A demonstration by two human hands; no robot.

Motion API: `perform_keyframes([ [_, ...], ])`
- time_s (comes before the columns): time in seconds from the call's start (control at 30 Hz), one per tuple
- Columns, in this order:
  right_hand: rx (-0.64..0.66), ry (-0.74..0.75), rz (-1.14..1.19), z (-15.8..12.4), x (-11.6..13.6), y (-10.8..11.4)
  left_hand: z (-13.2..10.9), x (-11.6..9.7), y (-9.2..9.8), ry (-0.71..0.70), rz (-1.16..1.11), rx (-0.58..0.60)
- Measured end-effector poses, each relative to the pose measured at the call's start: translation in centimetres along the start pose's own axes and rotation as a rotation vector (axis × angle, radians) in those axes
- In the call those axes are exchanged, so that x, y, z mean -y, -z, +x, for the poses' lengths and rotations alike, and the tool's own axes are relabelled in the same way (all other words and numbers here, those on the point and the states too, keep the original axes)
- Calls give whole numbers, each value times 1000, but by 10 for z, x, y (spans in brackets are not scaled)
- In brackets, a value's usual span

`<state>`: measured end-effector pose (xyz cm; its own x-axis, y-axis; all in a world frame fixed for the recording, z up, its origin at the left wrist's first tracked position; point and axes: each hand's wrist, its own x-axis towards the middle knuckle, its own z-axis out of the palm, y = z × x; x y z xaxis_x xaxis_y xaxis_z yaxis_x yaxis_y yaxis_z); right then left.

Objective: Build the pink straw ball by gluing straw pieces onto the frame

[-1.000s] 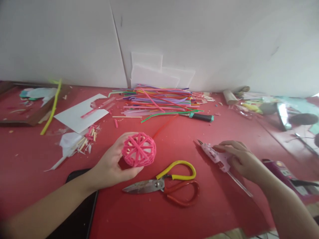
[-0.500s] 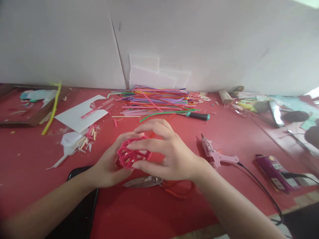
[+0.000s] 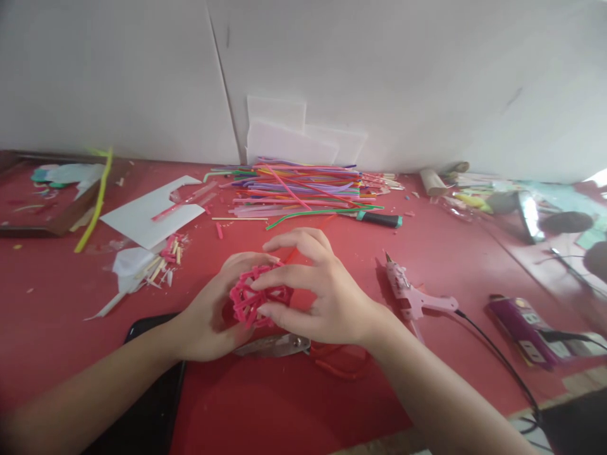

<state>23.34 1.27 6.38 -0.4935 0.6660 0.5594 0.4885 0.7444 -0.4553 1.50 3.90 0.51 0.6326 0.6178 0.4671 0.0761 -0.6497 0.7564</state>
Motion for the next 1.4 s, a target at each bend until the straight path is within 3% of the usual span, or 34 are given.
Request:
perform_keyframes([
  [1.4,83,-16,-21,-4,5,8,2,-7,0,-3,21,34],
])
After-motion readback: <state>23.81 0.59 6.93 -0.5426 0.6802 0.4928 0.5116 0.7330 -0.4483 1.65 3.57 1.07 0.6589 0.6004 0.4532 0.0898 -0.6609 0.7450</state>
